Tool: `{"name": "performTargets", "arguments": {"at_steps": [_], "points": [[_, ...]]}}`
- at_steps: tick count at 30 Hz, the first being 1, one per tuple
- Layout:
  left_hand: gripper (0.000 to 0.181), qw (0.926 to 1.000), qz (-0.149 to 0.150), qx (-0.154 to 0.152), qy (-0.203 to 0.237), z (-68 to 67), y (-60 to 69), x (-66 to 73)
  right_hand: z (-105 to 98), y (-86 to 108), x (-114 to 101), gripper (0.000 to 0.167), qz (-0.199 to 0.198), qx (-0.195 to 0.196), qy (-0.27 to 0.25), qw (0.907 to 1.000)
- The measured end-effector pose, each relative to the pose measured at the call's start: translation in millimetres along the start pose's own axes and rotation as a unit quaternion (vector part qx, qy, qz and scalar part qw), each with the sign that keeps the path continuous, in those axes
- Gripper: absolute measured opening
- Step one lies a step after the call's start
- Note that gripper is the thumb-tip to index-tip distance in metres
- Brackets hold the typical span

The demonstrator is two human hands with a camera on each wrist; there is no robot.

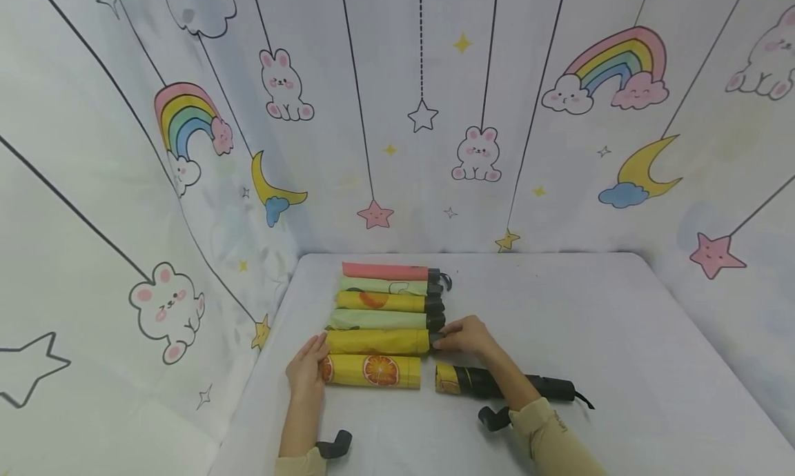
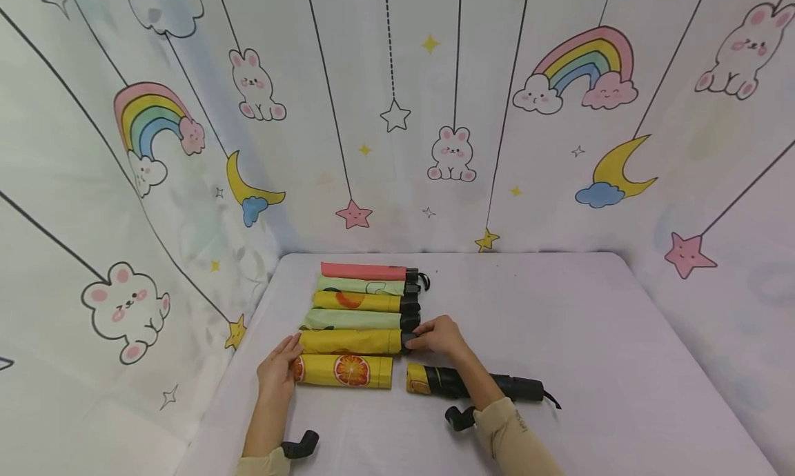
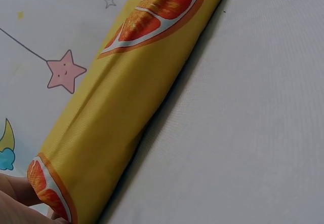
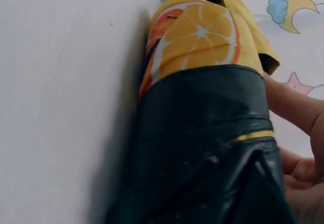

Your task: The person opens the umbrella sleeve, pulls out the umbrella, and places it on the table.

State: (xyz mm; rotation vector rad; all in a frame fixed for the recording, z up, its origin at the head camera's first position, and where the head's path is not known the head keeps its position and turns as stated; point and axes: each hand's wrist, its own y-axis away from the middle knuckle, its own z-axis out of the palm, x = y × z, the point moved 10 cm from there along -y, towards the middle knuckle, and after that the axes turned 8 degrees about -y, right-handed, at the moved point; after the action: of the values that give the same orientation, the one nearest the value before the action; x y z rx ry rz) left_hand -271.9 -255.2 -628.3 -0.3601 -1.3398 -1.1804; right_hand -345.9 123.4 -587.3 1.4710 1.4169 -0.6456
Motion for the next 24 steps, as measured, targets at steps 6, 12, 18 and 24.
{"name": "performTargets", "arguments": {"at_steps": [6,12,18,24], "points": [[0.060,1.0000,0.003,0.004,0.005,-0.5,1.9,1.2,4.9,-1.7,8.2,0.054,0.025,-0.021,-0.084,0.9959],[0.059,1.0000,-0.001,0.000,-0.005,-2.5,3.4,0.9,11.0,-2.7,11.6,0.062,0.039,-0.035,-0.120,0.9914],[0.061,1.0000,-0.001,-0.007,0.002,-3.6,3.8,3.5,20.5,-0.8,8.4,0.062,0.037,-0.062,-0.204,0.9763],[0.060,0.9997,-0.001,-0.023,0.003,-1.1,4.6,6.1,20.7,0.5,6.9,0.053,0.038,-0.060,-0.251,0.9655]]}}
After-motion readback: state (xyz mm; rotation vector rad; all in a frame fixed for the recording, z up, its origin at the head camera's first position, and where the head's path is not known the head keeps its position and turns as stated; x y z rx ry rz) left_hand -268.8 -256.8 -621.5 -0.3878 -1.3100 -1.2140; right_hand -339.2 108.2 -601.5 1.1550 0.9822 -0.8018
